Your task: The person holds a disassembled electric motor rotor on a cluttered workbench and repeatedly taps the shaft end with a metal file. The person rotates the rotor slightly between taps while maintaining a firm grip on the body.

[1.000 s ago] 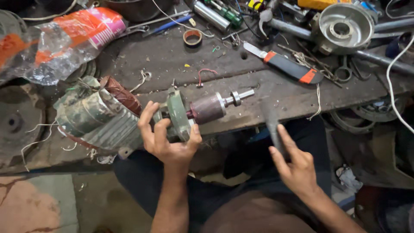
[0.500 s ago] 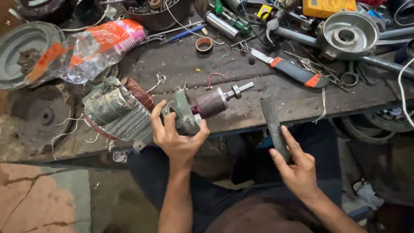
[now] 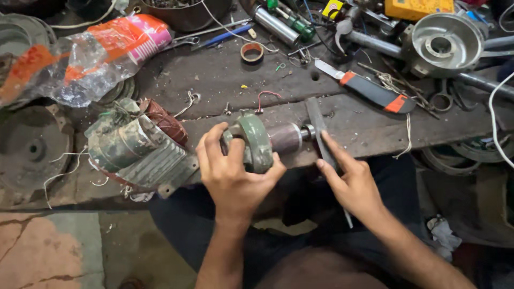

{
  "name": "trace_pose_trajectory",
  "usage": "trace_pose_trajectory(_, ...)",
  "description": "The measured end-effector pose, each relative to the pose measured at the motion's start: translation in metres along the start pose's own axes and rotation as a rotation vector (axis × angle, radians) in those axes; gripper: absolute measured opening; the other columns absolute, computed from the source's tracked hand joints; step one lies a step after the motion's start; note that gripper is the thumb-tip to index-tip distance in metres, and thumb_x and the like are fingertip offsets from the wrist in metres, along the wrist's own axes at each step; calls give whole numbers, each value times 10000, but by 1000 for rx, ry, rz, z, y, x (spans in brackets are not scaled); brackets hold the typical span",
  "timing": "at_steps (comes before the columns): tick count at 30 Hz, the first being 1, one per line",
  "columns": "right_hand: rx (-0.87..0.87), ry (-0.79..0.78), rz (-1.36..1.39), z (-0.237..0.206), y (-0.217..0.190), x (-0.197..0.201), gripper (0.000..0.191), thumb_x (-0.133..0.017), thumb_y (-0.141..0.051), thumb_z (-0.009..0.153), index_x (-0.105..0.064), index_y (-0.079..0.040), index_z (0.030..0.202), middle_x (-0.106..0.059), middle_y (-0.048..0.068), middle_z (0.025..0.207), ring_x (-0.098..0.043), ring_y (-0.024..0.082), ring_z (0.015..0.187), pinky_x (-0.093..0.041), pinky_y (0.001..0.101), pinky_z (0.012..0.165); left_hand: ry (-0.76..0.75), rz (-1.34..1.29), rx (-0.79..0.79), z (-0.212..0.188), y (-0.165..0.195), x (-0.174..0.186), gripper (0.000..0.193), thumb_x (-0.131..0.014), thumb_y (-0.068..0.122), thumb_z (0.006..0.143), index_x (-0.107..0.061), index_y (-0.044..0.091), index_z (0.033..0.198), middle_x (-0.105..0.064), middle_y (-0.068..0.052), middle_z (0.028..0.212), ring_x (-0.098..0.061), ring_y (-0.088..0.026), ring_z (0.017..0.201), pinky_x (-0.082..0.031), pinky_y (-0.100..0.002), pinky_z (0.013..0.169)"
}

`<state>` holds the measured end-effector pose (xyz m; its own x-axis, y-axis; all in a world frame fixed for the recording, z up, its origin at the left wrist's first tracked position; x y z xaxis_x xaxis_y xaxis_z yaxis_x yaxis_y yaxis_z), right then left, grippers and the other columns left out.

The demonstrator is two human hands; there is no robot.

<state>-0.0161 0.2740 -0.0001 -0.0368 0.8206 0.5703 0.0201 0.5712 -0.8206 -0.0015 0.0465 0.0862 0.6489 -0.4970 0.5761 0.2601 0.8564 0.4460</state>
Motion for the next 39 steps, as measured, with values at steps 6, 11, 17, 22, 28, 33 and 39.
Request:
trace_pose_trajectory(6, -7, -131, -164, -17, -8, 9, 766, -717, -233, 875, -391, -196, 1567, -506, 168, 484, -426, 127, 365, -395, 333, 417, 36, -27, 7, -9, -7, 4, 472, -860, 275, 633, -632, 27, 964, -568, -215, 1267, -586, -445, 1172, -518, -546, 1006)
trace_pose_trajectory(11, 199, -144, -117, -43, -10, 17, 780, -725, -221, 841, -394, -139, 1544, -480, 132, 461, -434, 179, 325, -389, 335, 396, 80, -76, 25, -23, -26, 5, 478, -852, 278, 634, -569, 29, 928, -573, -231, 1298, -612, -434, 1172, -534, -529, 995)
trace_pose_trajectory(17, 427, 48, -312, -11, -40, 7, 729, -727, -210, 919, -409, -89, 1564, -530, 175, 537, -526, 320, 451, -408, 421, 485, 104, -102, 18, -31, -31, 3, 496, -850, 293, 663, -556, 26, 960, -576, -236, 1316, -621, -436, 1159, -545, -522, 973)
trace_pose_trajectory(22, 396, 65, -329, -7, -43, 11, 709, -745, -203, 901, -454, -94, 1538, -546, 184, 517, -569, 346, 450, -439, 445, 488, 120, -105, -32, -27, -31, 4, 522, -854, 315, 657, -538, 36, 966, -563, -237, 1305, -611, -449, 1158, -541, -535, 969)
trace_pose_trajectory(28, 334, 59, -324, -57, -20, 13, 683, -728, -194, 870, -479, -103, 1500, -543, 160, 504, -564, 291, 395, -435, 423, 457, 124, -124, -33, -34, -36, -1, 530, -839, 316, 655, -525, 30, 971, -556, -236, 1303, -604, -455, 1174, -545, -547, 996)
trace_pose_trajectory(33, 372, 107, -363, -21, -33, 8, 639, -729, -192, 908, -509, -114, 1503, -527, 173, 500, -546, 330, 424, -429, 439, 483, 139, -111, -49, -33, -34, -1, 528, -834, 330, 649, -522, 33, 953, -561, -234, 1297, -605, -456, 1181, -544, -552, 1001)
trace_pose_trajectory(39, 378, 115, -324, -16, -27, 7, 647, -736, -172, 891, -519, -66, 1492, -527, 179, 510, -546, 317, 423, -423, 433, 472, 128, -98, -33, -33, -33, 1, 522, -831, 354, 666, -525, 34, 942, -567, -238, 1304, -610, -452, 1190, -547, -546, 1012)
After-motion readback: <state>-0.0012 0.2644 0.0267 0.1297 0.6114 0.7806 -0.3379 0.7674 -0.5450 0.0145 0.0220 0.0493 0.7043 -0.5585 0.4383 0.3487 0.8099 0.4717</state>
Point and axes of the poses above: each hand's wrist, its own z-axis towards the middle knuckle, its own x-axis out of the back of the hand, y = z × x, the point moved 4 cm from there along z, towards the middle knuckle
